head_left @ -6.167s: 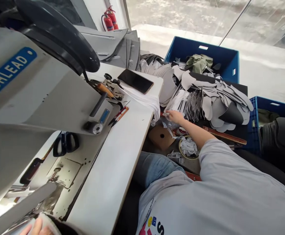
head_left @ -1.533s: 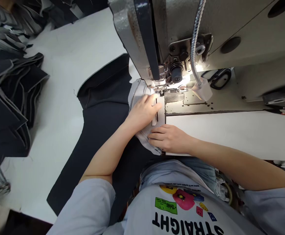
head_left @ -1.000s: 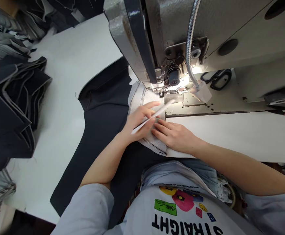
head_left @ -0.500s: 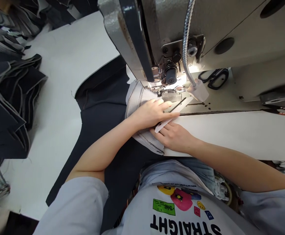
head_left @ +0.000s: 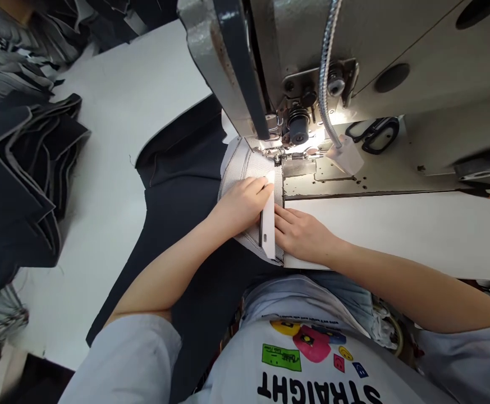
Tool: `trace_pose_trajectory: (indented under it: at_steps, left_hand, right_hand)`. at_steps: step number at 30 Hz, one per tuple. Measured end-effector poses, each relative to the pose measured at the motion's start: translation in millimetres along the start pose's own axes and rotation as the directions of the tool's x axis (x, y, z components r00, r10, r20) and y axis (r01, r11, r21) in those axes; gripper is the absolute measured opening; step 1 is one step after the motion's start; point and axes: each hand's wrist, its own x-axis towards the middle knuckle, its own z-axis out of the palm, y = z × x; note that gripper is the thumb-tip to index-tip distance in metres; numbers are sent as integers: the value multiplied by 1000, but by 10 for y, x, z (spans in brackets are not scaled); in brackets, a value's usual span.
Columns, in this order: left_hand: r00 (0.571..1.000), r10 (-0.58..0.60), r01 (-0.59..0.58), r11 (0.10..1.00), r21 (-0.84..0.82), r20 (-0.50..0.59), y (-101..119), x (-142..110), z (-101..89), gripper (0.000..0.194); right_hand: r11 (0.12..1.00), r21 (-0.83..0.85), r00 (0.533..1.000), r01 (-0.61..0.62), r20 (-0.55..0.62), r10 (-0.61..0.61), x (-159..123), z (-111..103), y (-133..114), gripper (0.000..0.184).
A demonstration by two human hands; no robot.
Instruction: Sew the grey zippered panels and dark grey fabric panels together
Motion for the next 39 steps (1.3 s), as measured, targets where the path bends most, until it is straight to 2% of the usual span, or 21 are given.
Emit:
trace_pose_trajectory:
  at_steps: [2, 4, 6, 11, 17, 23, 28, 33, 39]
  left_hand:
    - [994, -113, 112, 993, 34, 11, -18, 160, 133, 33]
    - [985, -169, 171, 984, 56, -33, -12, 273, 217, 37]
    - [983, -177, 179, 983, 45, -52, 14, 316, 241, 38]
    - [972, -236, 235, 970, 57, 10, 80, 310, 243, 32]
    - [967, -243, 244, 970, 2, -76, 85, 303, 304, 36]
    - [957, -283, 288, 954, -87, 64, 92, 312, 205, 36]
    - [963, -267, 270, 958, -99, 48, 96, 324, 192, 39]
    - [968, -250, 252, 966, -59, 29, 73, 370, 225, 43]
    - [992, -118, 119, 992, -27, 36, -34, 468, 260, 47]
  right_hand:
    - [1000, 4, 1000, 2, -13, -2, -5, 4, 1, 29]
    - [1000, 10, 999, -2, -32, 2, -11, 1, 6, 26]
    - [1000, 19, 1000, -6, -27, 7, -16, -13, 14, 26]
    - [994, 99, 999, -37, 41, 33, -33, -61, 33, 30]
    - [990, 137, 999, -42, 11, 41, -41, -69, 27, 29]
    - [997, 66, 999, -46, 15, 45, -36, -63, 25, 31]
    - [998, 44, 999, -35, -7, 35, -31, -87, 30, 26]
    - [997, 28, 998, -65, 5, 65, -15, -71, -4, 36]
    - [993, 7, 990, -121, 72, 121, -16, 17, -66, 40]
